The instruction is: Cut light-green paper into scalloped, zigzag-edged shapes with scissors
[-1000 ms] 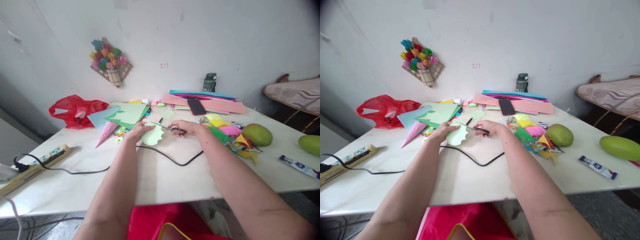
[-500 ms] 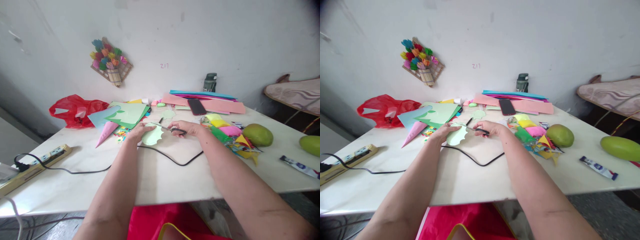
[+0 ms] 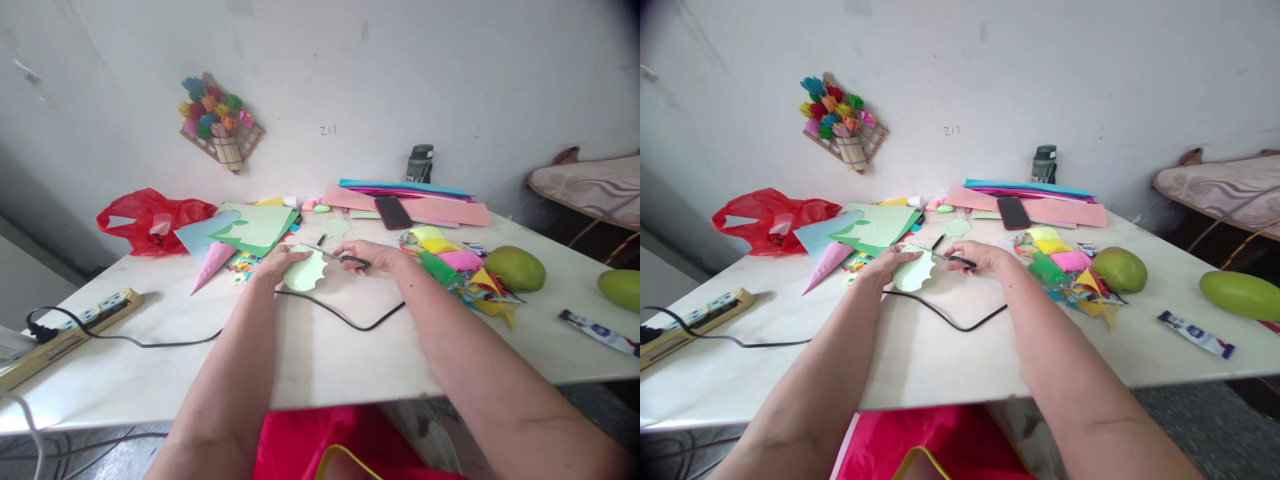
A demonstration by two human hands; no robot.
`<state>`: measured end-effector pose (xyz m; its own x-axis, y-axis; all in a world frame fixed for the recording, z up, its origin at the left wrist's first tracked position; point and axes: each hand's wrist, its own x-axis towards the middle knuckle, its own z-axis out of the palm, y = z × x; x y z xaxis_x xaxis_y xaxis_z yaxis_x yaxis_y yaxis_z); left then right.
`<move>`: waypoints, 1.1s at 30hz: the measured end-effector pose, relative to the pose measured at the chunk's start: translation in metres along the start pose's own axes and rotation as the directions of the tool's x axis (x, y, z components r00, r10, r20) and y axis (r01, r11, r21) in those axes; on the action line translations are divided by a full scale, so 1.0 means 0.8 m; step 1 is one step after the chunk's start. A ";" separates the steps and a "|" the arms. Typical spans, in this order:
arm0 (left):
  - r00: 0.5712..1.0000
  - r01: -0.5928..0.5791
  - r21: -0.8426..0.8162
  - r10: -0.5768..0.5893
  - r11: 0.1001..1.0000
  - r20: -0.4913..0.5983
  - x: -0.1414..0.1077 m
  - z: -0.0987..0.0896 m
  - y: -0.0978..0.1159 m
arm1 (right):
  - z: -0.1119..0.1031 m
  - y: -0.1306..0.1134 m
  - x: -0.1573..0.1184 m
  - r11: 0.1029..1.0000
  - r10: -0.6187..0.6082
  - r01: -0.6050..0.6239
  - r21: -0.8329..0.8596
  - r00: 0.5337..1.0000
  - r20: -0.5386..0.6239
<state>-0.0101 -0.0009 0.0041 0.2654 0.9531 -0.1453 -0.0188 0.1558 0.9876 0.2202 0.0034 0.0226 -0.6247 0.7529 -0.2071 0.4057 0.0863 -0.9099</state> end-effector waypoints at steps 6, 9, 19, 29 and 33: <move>1.000 -0.011 -0.007 0.011 1.000 -0.001 0.001 0.000 -0.001 | 0.001 -0.001 0.000 1.000 0.003 -0.003 -0.014 1.000 -0.013; 1.000 -0.014 -0.006 0.014 1.000 0.008 0.000 0.000 0.000 | 0.001 -0.001 0.000 1.000 0.009 -0.009 -0.019 1.000 -0.009; 1.000 -0.017 -0.002 0.017 1.000 0.024 -0.002 0.002 0.000 | 0.004 -0.007 -0.004 1.000 0.014 -0.013 0.010 1.000 -0.011; 1.000 -0.013 -0.024 0.014 1.000 0.027 0.001 0.005 -0.002 | 0.004 -0.002 0.000 1.000 -0.016 0.016 -0.019 1.000 -0.010; 1.000 -0.021 -0.027 0.021 0.999 0.013 0.000 0.006 -0.002 | 0.005 -0.002 0.001 1.000 -0.018 0.019 0.021 1.000 -0.013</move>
<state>-0.0057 -0.0021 0.0023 0.2772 0.9528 -0.1236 -0.0505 0.1429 0.9884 0.2164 0.0013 0.0224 -0.6233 0.7597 -0.1856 0.3801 0.0869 -0.9208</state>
